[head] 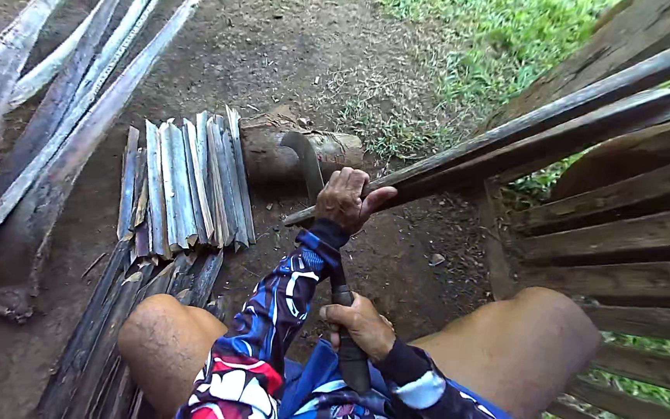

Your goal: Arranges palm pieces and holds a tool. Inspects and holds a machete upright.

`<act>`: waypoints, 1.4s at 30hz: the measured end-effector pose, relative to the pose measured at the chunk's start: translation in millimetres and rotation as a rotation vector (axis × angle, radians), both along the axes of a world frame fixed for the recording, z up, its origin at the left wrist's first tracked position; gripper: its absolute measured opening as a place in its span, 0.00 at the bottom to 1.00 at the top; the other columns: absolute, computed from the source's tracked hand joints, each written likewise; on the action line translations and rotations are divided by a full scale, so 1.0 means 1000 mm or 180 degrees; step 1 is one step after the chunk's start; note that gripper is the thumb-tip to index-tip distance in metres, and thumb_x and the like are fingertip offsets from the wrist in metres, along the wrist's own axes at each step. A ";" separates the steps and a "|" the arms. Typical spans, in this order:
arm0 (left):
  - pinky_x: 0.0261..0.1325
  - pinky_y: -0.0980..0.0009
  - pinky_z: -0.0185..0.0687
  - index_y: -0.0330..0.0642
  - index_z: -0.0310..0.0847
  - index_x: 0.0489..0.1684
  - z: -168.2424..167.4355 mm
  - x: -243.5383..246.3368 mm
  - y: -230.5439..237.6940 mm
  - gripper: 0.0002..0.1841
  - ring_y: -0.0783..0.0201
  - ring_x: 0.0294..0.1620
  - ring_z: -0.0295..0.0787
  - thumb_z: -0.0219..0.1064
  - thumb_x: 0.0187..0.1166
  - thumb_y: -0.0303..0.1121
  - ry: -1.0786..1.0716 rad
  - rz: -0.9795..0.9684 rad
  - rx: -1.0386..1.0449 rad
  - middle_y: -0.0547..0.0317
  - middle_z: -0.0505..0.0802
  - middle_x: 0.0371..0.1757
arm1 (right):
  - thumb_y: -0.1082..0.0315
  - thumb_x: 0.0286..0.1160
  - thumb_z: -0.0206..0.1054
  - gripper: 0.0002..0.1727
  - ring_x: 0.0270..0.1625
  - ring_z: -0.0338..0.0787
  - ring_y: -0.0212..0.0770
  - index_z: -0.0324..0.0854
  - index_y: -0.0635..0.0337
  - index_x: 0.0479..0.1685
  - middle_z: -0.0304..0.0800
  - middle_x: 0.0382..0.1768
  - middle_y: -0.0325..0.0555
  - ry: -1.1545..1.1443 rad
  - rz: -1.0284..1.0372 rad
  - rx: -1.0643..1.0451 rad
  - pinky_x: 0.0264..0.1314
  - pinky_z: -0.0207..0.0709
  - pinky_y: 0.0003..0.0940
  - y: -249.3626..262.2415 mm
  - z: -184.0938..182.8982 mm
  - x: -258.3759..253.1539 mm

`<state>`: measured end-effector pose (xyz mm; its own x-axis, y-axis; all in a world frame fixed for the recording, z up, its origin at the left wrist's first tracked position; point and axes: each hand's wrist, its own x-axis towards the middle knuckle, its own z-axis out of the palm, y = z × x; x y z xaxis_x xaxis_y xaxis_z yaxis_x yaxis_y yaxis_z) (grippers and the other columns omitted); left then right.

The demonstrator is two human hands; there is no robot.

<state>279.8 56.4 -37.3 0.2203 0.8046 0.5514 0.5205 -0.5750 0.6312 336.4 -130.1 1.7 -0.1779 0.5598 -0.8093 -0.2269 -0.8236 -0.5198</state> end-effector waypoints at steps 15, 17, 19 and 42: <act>0.45 0.43 0.86 0.32 0.86 0.36 0.010 -0.007 0.028 0.32 0.44 0.42 0.93 0.61 0.84 0.60 0.1597 -0.0795 -0.0891 0.43 0.92 0.37 | 0.72 0.65 0.67 0.10 0.13 0.82 0.38 0.70 0.58 0.41 0.75 0.12 0.39 0.1621 0.0171 -0.0117 0.20 0.85 0.36 0.001 -0.037 0.027; 0.44 0.42 0.86 0.33 0.86 0.35 0.008 -0.017 0.030 0.32 0.44 0.42 0.93 0.59 0.85 0.61 0.1631 -0.0817 -0.0972 0.43 0.92 0.36 | 0.71 0.64 0.67 0.10 0.13 0.82 0.37 0.70 0.57 0.40 0.75 0.12 0.38 0.1791 0.0229 -0.0125 0.20 0.85 0.36 -0.002 -0.048 0.027; 0.48 0.42 0.86 0.33 0.89 0.37 0.019 -0.034 0.038 0.29 0.46 0.42 0.94 0.58 0.88 0.55 0.1306 -0.0732 -0.1124 0.44 0.94 0.35 | 0.68 0.64 0.68 0.09 0.14 0.81 0.35 0.72 0.53 0.39 0.75 0.12 0.35 0.1976 0.0374 -0.0101 0.21 0.83 0.34 -0.013 -0.064 0.032; 0.67 0.37 0.80 0.41 0.83 0.68 -0.171 -0.032 -0.022 0.41 0.40 0.69 0.85 0.83 0.60 0.61 0.2455 -0.1063 -0.2550 0.42 0.90 0.66 | 0.63 0.77 0.59 0.07 0.17 0.82 0.30 0.82 0.48 0.36 0.77 0.16 0.32 0.0181 -0.1175 0.1496 0.24 0.86 0.29 0.046 0.012 0.224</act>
